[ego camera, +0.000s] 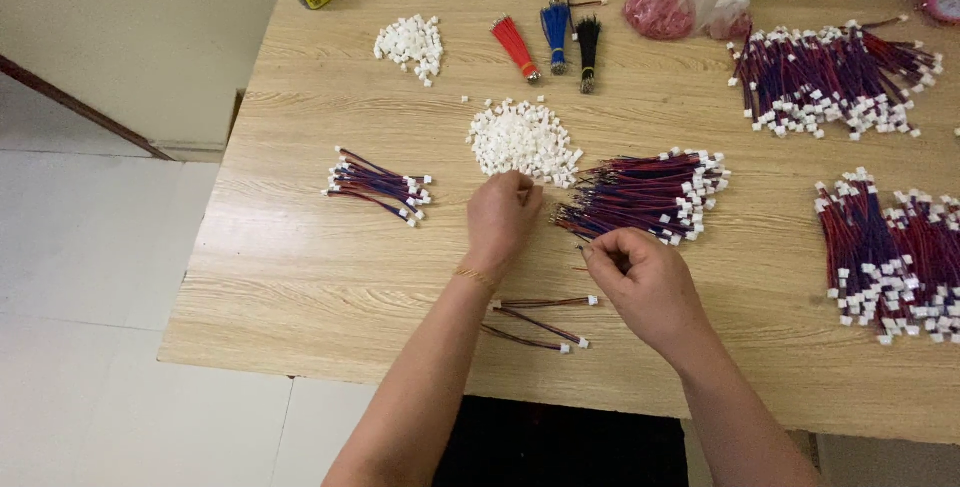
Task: Attaching small white plastic connectors to the ends of thin electrical wires
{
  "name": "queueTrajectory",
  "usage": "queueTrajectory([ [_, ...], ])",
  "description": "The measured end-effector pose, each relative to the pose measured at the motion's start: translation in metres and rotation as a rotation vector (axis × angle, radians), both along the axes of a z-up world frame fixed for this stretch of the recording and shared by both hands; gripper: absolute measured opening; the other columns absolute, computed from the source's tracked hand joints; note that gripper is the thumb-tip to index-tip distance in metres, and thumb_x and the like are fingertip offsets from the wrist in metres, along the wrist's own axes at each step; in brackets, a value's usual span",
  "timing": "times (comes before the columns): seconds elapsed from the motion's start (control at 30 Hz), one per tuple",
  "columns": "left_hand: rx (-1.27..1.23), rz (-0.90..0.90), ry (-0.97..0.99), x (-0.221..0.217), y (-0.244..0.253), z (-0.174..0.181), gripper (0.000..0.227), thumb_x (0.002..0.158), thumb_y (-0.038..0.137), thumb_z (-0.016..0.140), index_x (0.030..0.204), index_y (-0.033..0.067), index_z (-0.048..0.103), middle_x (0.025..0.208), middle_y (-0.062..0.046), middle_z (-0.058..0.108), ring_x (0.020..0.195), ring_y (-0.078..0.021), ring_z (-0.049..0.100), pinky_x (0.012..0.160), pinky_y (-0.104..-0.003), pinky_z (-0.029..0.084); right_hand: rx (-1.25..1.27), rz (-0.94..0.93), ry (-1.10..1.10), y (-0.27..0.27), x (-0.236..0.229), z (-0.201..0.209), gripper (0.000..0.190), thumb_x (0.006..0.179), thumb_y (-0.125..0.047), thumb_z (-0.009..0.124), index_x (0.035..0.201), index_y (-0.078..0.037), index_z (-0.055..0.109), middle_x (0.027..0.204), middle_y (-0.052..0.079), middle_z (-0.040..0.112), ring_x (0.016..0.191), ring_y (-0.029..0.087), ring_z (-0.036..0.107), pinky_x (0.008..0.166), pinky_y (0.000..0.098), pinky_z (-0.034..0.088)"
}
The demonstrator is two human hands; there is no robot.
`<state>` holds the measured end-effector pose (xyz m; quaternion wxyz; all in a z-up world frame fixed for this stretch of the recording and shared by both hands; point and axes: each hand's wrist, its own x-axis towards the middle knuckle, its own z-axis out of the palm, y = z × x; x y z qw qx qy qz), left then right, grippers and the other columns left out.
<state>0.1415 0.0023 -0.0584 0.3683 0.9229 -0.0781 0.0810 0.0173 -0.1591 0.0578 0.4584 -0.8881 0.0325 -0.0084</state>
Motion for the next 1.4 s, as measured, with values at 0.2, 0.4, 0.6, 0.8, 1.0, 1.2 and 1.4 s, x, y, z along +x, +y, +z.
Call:
queueTrajectory([
  [0.2, -0.701, -0.079, 0.422, -0.077, 0.023, 0.063, 0.02, 0.078, 0.013, 0.076, 0.094, 0.0041, 0.067, 0.079, -0.011, 0.071, 0.074, -0.0195, 0.071, 0.07, -0.031, 0.057, 0.028, 0.038, 0.044, 0.01, -0.008, 0.019, 0.012, 0.085, -0.015, 0.066, 0.084, -0.004, 0.071, 0.071, 0.015, 0.067, 0.071, 0.025, 0.065, 0.067, 0.0372, 0.051],
  [0.4, -0.933, -0.181, 0.439, -0.124, 0.028, 0.067, 0.026, 0.088, 0.005, 0.067, 0.113, 0.0013, 0.068, 0.091, -0.015, 0.072, 0.079, -0.016, 0.068, 0.074, -0.029, 0.057, -0.006, 0.145, -0.004, 0.017, -0.013, 0.021, 0.014, 0.086, -0.015, 0.065, 0.086, -0.002, 0.07, 0.073, 0.02, 0.066, 0.075, 0.034, 0.065, 0.07, 0.0414, 0.05],
  [0.6, -0.936, -0.153, 0.341, -0.142, 0.026, 0.073, 0.021, 0.088, 0.005, 0.069, 0.109, 0.0065, 0.073, 0.096, -0.013, 0.072, 0.089, -0.0137, 0.067, 0.079, -0.031, 0.058, -0.023, 0.13, -0.027, 0.019, -0.025, 0.026, 0.012, 0.085, -0.019, 0.069, 0.085, -0.007, 0.072, 0.073, 0.014, 0.068, 0.074, 0.025, 0.065, 0.07, 0.0359, 0.051],
  [0.8, -0.99, -0.155, 0.33, -0.148, 0.024, 0.067, 0.023, 0.089, 0.003, 0.067, 0.111, 0.0063, 0.073, 0.091, -0.015, 0.07, 0.082, -0.0168, 0.067, 0.077, -0.033, 0.059, 0.0, 0.116, -0.021, 0.019, -0.027, 0.021, 0.011, 0.086, -0.017, 0.068, 0.083, -0.006, 0.071, 0.07, 0.013, 0.066, 0.07, 0.024, 0.063, 0.068, 0.0347, 0.05],
  [1.0, -1.178, -0.127, 0.403, -0.143, 0.027, 0.059, 0.025, 0.089, 0.004, 0.067, 0.113, -0.001, 0.065, 0.092, -0.014, 0.069, 0.078, -0.0181, 0.068, 0.076, -0.031, 0.06, -0.021, 0.147, -0.021, 0.025, -0.033, 0.04, 0.01, 0.084, -0.017, 0.069, 0.082, -0.007, 0.071, 0.07, 0.013, 0.067, 0.07, 0.024, 0.065, 0.068, 0.0354, 0.051],
  [1.2, -1.298, -0.16, 0.473, -0.144, 0.033, 0.064, 0.02, 0.092, 0.003, 0.062, 0.11, -0.0022, 0.067, 0.092, -0.013, 0.071, 0.08, -0.0167, 0.071, 0.075, -0.027, 0.061, -0.034, 0.194, -0.025, 0.022, -0.032, 0.038, 0.009, 0.084, -0.013, 0.067, 0.083, -0.004, 0.07, 0.071, 0.017, 0.065, 0.069, 0.028, 0.064, 0.066, 0.0373, 0.05],
  [1.4, -1.333, -0.213, 0.528, -0.146, 0.03, 0.051, 0.022, 0.093, 0.003, 0.06, 0.113, -0.0022, 0.066, 0.091, -0.013, 0.071, 0.08, -0.0159, 0.071, 0.075, -0.026, 0.06, -0.02, 0.211, -0.014, 0.024, -0.034, 0.042, 0.009, 0.083, -0.015, 0.069, 0.081, -0.007, 0.072, 0.069, 0.011, 0.067, 0.068, 0.022, 0.064, 0.066, 0.0339, 0.051],
])
